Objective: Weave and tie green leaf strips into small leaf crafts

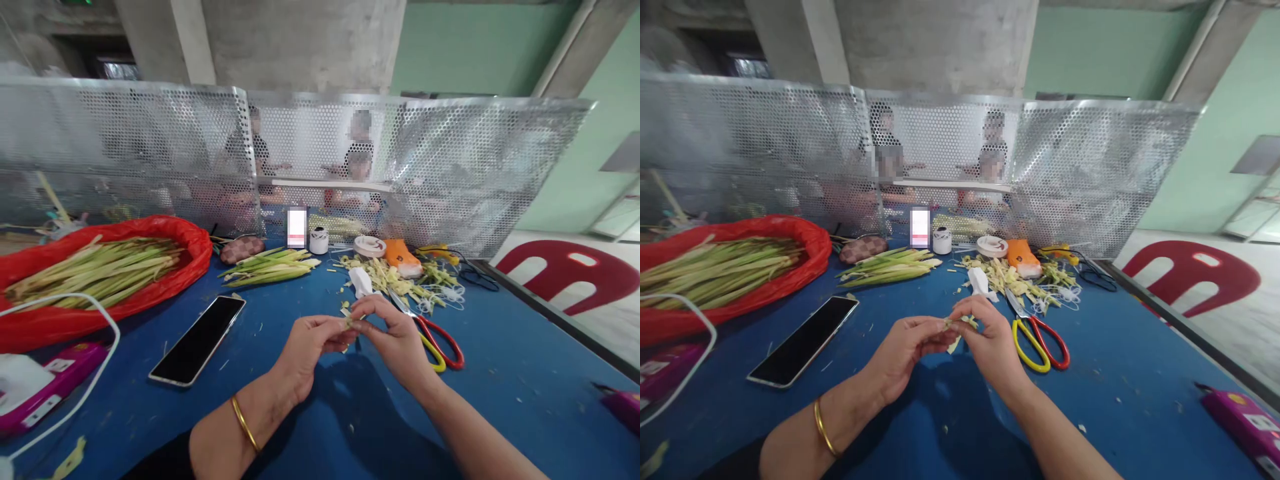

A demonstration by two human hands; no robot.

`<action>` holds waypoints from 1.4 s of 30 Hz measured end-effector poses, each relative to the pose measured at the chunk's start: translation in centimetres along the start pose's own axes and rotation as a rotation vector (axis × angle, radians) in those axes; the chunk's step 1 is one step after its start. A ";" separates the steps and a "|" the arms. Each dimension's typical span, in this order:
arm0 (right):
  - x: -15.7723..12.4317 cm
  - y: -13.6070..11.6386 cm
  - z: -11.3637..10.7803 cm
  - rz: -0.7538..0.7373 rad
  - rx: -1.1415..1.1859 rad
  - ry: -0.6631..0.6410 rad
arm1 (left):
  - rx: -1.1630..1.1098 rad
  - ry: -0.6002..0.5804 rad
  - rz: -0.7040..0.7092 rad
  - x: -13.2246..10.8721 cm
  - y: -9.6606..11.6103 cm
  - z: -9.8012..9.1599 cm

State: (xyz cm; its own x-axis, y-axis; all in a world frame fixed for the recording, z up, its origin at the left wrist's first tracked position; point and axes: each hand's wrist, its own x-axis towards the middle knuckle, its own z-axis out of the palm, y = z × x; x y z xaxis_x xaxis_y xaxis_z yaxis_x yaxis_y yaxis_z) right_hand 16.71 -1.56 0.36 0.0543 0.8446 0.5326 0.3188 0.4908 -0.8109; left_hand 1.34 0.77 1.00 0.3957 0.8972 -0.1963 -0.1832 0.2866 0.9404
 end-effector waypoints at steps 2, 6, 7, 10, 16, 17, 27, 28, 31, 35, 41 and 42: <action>0.0 0.1 0.0 -0.036 -0.031 -0.023 | -0.035 -0.007 -0.020 0.0 0.0 -0.1; -0.1 0.2 0.1 -0.045 -0.081 -0.028 | -0.009 -0.004 -0.021 0.0 0.1 0.0; -0.1 0.2 0.1 -0.039 -0.089 -0.026 | 0.020 0.002 -0.011 0.0 0.1 0.0; -0.1 0.2 0.1 -0.002 -0.108 -0.034 | 0.124 0.023 0.046 0.0 0.2 0.0; -0.2 -0.3 0.2 0.164 -0.130 -0.016 | 0.341 0.085 0.222 0.2 -0.1 -0.2; -0.2 -0.4 0.3 0.177 -0.132 -0.007 | 0.385 0.084 0.248 0.2 -0.1 -0.2; -0.2 -0.5 0.0 0.220 -0.042 0.015 | 0.617 0.010 0.378 0.1 0.3 -0.2; -0.1 -0.4 0.0 0.234 -0.018 0.007 | 0.607 0.011 0.364 0.1 0.3 -0.2; 0.0 -0.1 -0.1 0.281 0.052 -0.003 | 0.471 0.025 0.272 0.2 0.4 -0.1; 0.2 0.2 -0.1 0.362 0.146 -0.020 | 0.276 0.047 0.115 0.2 0.4 0.0; -0.1 0.4 0.0 0.364 0.074 -0.035 | 0.195 0.007 -0.041 0.1 0.4 -0.3; -0.2 0.4 0.1 0.355 0.048 -0.040 | 0.207 0.002 -0.046 0.2 0.3 -0.3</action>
State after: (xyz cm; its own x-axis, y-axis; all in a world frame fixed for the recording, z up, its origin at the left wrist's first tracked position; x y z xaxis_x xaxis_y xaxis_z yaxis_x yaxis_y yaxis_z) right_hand 16.76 -1.51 -0.06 0.1164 0.9716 0.2061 0.2421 0.1735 -0.9546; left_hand 1.03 1.12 1.19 0.3974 0.8856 -0.2405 0.0241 0.2519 0.9675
